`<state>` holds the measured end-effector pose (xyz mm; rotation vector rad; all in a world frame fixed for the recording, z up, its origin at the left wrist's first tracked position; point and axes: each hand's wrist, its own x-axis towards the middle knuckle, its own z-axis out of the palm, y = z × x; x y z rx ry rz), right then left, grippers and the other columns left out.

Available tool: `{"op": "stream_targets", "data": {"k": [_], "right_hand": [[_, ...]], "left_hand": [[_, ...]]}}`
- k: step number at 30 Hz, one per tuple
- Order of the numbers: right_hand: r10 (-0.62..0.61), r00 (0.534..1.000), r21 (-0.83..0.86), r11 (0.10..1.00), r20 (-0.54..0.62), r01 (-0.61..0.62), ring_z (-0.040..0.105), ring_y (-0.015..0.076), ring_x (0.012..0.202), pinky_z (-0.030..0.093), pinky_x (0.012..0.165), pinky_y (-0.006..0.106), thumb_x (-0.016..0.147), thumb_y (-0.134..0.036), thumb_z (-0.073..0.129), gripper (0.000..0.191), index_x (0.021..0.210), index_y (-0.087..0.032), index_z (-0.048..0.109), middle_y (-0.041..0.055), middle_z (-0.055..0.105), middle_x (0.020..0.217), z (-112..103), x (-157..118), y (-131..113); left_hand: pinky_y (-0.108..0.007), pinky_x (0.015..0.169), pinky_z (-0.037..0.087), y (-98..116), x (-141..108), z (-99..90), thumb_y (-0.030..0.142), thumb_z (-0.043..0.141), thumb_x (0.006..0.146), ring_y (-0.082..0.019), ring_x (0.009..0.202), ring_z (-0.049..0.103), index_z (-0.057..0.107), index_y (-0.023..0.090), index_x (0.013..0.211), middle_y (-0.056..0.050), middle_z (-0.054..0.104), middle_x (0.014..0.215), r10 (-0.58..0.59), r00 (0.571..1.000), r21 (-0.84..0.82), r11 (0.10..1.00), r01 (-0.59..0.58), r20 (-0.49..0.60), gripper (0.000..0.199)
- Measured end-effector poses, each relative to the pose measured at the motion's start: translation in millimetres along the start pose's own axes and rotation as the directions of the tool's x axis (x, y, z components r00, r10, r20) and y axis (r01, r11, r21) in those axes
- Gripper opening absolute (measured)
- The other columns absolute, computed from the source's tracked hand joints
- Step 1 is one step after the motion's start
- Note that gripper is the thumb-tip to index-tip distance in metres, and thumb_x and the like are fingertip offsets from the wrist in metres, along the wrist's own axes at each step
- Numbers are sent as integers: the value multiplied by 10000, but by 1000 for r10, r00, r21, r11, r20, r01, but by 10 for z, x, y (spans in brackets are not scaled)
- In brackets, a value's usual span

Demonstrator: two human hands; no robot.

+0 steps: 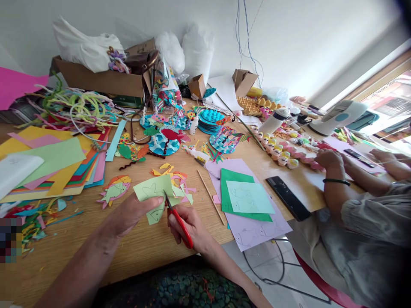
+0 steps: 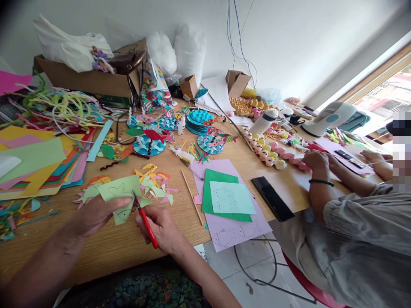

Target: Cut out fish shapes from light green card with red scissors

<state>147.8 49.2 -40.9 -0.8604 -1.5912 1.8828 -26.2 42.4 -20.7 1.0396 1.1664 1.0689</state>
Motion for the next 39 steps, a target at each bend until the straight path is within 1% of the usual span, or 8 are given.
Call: {"op": "stream_targets", "data": {"k": [4,9,13,18,23,28,35,39], "right_hand": [[5,1000,23,1000,15,-5,339,52,376,290,364,172,826,-449,539,388,571,-193,397,-74,394,446,-11,-7,-16],[17,999,23,1000,37,-17,333,45,377,294,350,167,819,-456,562,406,568,-195,380,-77,380,466,-34,-12,-15],[36,998,6,999,44,-36,324,45,381,299,350,164,813,-474,565,416,567,-196,378,-78,369,467,-46,-20,-17],[36,997,-75,997,61,-32,325,51,404,268,371,172,835,-468,536,400,582,-190,399,-73,360,476,-79,-39,-36],[33,997,-182,983,71,-20,287,56,445,216,398,185,837,-450,548,411,569,-187,382,-68,324,496,-120,-53,-75],[27,996,-222,975,84,-8,256,61,460,196,411,197,852,-455,535,429,559,-190,365,-67,283,514,-135,-57,-97],[-4,994,-347,937,105,40,275,64,466,198,422,206,862,-439,519,403,578,-188,383,-62,319,521,-193,-72,-120],[6,996,-310,951,84,20,284,60,448,207,407,196,864,-460,503,419,569,-188,383,-64,320,500,-178,-73,-113]], "left_hand": [[-310,800,487,20,-13,-19,275,625,752,-259,996,620,702,183,962,-46,745,867,-28,1000,43,999,28,12,242],[-303,751,488,26,-22,-61,279,613,747,-213,818,629,703,180,906,-39,730,849,-52,998,68,997,48,47,208],[-286,744,484,43,-19,-82,273,610,745,-202,820,620,707,192,888,-30,724,847,-54,996,78,996,49,71,191],[-263,634,478,80,-26,-108,286,630,714,-181,696,598,708,174,767,-28,700,730,-82,994,130,989,72,69,146],[-248,594,471,104,-27,-130,297,646,692,-176,676,591,712,180,766,-24,688,707,-117,988,125,987,104,104,153],[-237,577,472,139,-25,-120,272,659,655,-169,650,581,726,182,761,-24,692,698,-144,984,99,986,134,108,154],[-218,506,436,254,-23,-149,234,646,629,-171,569,559,737,191,669,-12,674,589,-105,986,188,979,79,133,108],[-214,523,429,246,-13,-161,262,641,669,-164,577,550,713,199,644,0,663,590,-90,984,238,970,51,154,99]]}}
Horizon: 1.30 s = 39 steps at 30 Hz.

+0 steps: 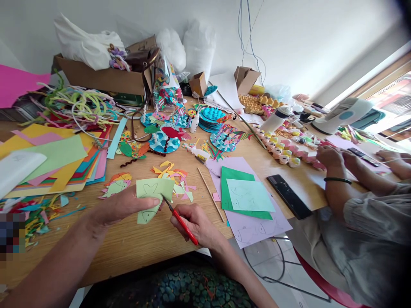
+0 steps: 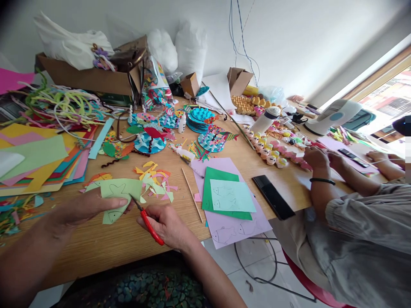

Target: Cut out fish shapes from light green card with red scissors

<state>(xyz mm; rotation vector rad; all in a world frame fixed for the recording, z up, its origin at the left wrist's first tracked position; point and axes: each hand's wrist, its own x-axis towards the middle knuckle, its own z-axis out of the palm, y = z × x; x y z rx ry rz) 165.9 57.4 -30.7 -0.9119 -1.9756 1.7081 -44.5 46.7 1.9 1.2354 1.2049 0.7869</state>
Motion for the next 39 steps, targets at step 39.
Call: {"op": "stream_targets", "data": {"k": [39], "right_hand": [[-25,996,246,968,-83,45,378,65,420,312,421,184,846,-449,538,382,597,-186,417,-63,418,471,120,43,55]], "left_hand": [[-240,521,375,-26,40,311,370,652,634,-110,526,450,594,158,637,27,562,546,-57,970,-212,977,5,-237,220]]}}
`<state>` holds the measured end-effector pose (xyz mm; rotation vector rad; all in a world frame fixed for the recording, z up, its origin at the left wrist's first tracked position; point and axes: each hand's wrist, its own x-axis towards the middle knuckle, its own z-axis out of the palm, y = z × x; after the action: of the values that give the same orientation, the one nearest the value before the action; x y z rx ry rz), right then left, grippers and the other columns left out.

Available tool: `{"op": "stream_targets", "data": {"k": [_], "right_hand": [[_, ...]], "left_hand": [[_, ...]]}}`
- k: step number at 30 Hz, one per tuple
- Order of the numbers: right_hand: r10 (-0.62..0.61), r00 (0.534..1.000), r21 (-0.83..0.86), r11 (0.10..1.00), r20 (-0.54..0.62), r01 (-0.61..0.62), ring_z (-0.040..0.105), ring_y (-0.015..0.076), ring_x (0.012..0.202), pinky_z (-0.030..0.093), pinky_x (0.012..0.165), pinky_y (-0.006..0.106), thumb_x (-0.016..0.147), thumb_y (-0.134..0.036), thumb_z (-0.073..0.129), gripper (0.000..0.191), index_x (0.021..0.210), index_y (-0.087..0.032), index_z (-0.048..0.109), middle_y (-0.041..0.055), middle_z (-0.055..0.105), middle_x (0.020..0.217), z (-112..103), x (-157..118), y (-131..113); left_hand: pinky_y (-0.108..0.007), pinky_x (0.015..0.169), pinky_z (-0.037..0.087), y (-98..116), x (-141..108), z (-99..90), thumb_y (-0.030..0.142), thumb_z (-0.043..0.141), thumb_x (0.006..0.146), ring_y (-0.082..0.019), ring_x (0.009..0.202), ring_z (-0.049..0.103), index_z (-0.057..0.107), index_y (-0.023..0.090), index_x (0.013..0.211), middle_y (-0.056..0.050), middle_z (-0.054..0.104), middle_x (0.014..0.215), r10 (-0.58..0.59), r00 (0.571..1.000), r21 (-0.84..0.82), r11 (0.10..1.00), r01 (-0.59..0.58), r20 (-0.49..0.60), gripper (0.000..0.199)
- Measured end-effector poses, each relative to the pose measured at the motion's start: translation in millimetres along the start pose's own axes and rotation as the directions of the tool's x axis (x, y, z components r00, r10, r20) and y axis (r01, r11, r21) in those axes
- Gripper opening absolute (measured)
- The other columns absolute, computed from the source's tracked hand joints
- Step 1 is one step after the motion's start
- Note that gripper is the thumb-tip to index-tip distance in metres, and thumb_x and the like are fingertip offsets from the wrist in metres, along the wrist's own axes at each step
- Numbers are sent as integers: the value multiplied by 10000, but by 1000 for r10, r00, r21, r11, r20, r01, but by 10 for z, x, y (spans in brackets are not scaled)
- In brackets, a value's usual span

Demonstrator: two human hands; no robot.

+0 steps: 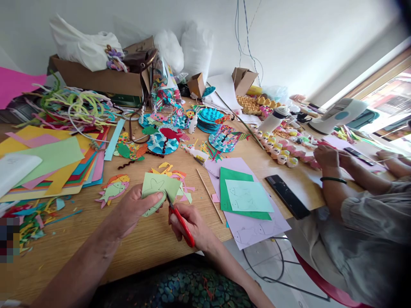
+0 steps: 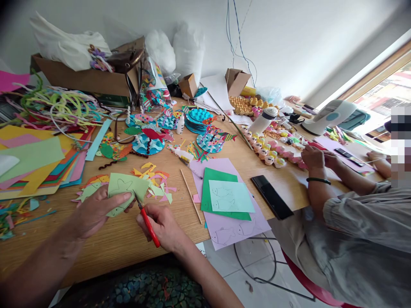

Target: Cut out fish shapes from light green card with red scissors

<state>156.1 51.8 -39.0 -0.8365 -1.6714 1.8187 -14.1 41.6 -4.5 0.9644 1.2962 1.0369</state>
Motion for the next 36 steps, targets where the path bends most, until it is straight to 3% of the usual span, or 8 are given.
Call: {"op": "stream_targets", "data": {"k": [10,28,36], "right_hand": [[5,1000,-20,1000,-1,-5,387,67,433,315,419,179,846,-422,540,367,597,-187,406,-60,418,481,-5,13,13],[49,999,93,994,9,-49,341,52,385,282,370,174,811,-470,554,403,566,-192,396,-72,392,454,1,-12,10],[67,998,-35,997,22,-66,307,57,429,233,392,186,811,-475,569,410,585,-195,374,-69,357,485,-54,-31,11]], "left_hand": [[-243,546,376,-21,-2,-11,356,618,678,-114,547,458,590,164,666,33,564,570,-4,1000,23,1000,3,10,194],[-242,544,366,-75,18,-30,399,627,656,-121,545,462,594,177,639,35,563,555,6,1000,26,1000,-7,21,224],[-242,562,348,22,-17,-36,357,603,694,-117,567,441,591,166,714,41,545,599,-28,998,90,996,23,52,192]]}}
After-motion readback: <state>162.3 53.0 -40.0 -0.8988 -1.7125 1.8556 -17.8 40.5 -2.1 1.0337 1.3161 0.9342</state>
